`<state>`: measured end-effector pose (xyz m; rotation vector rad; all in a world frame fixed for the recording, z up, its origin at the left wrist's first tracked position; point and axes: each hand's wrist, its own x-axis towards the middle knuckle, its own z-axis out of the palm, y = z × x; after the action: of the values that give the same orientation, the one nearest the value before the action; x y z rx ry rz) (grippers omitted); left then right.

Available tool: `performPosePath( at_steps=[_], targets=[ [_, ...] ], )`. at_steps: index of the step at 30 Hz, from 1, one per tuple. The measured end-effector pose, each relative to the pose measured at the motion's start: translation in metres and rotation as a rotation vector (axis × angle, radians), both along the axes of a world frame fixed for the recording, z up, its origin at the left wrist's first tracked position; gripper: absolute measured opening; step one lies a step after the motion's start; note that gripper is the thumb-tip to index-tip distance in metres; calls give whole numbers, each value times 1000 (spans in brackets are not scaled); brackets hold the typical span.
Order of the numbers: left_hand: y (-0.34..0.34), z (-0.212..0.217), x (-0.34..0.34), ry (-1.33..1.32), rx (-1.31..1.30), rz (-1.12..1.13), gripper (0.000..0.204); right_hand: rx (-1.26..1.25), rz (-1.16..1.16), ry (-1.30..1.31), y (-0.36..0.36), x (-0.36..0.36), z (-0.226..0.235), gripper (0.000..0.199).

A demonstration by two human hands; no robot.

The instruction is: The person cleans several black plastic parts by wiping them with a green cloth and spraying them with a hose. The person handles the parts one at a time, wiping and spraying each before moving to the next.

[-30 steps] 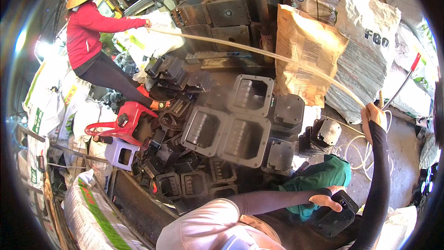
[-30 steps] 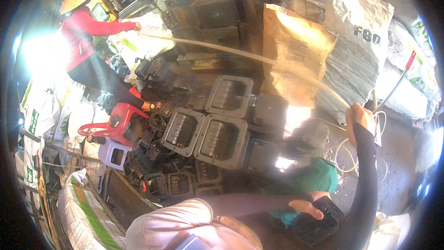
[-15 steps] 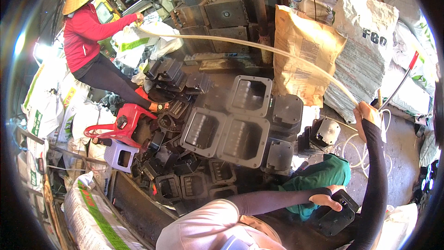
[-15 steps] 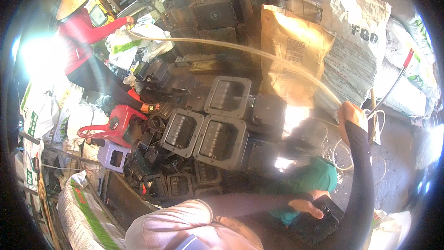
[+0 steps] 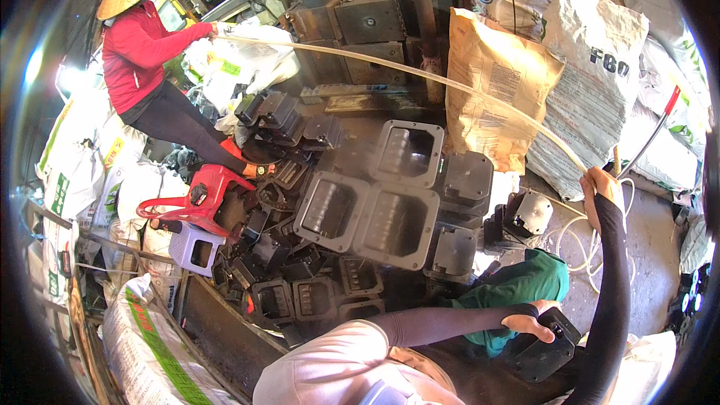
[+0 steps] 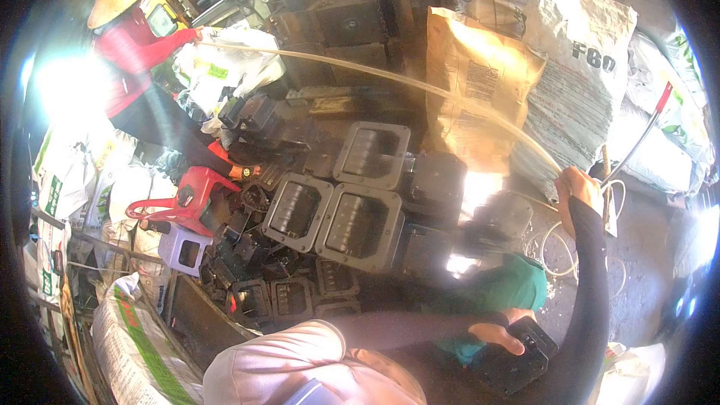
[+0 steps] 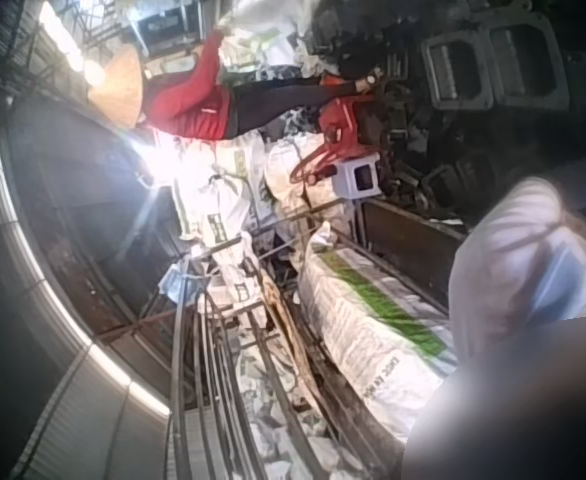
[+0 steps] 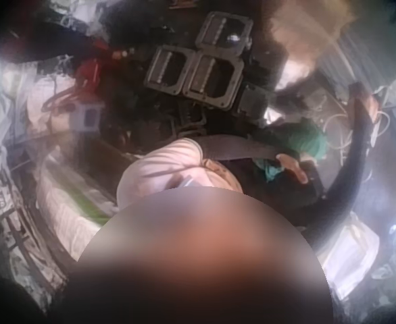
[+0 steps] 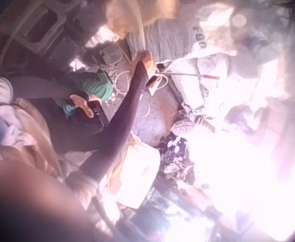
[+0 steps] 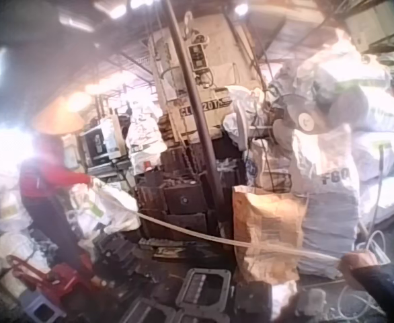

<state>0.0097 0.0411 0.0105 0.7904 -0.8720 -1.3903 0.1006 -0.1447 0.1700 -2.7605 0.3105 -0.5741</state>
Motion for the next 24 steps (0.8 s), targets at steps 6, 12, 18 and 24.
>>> performPosePath(
  at_steps=[6, 12, 18, 24],
  targets=[
    [1, 8, 2, -38, 38, -42, 93, 6, -6, 12, -1, -3, -1, 11],
    [1, 5, 4, -117, 109, -120, 123, 13, -20, 38, 4, -3, -2, 12],
    [4, 7, -3, -79, 32, 89, 79, 47, -3, 30, -12, -13, -10, 13],
    [10, 26, 8, -143, 70, -33, 93, 26, -123, 7, -30, -18, -7, 14]
  ],
)
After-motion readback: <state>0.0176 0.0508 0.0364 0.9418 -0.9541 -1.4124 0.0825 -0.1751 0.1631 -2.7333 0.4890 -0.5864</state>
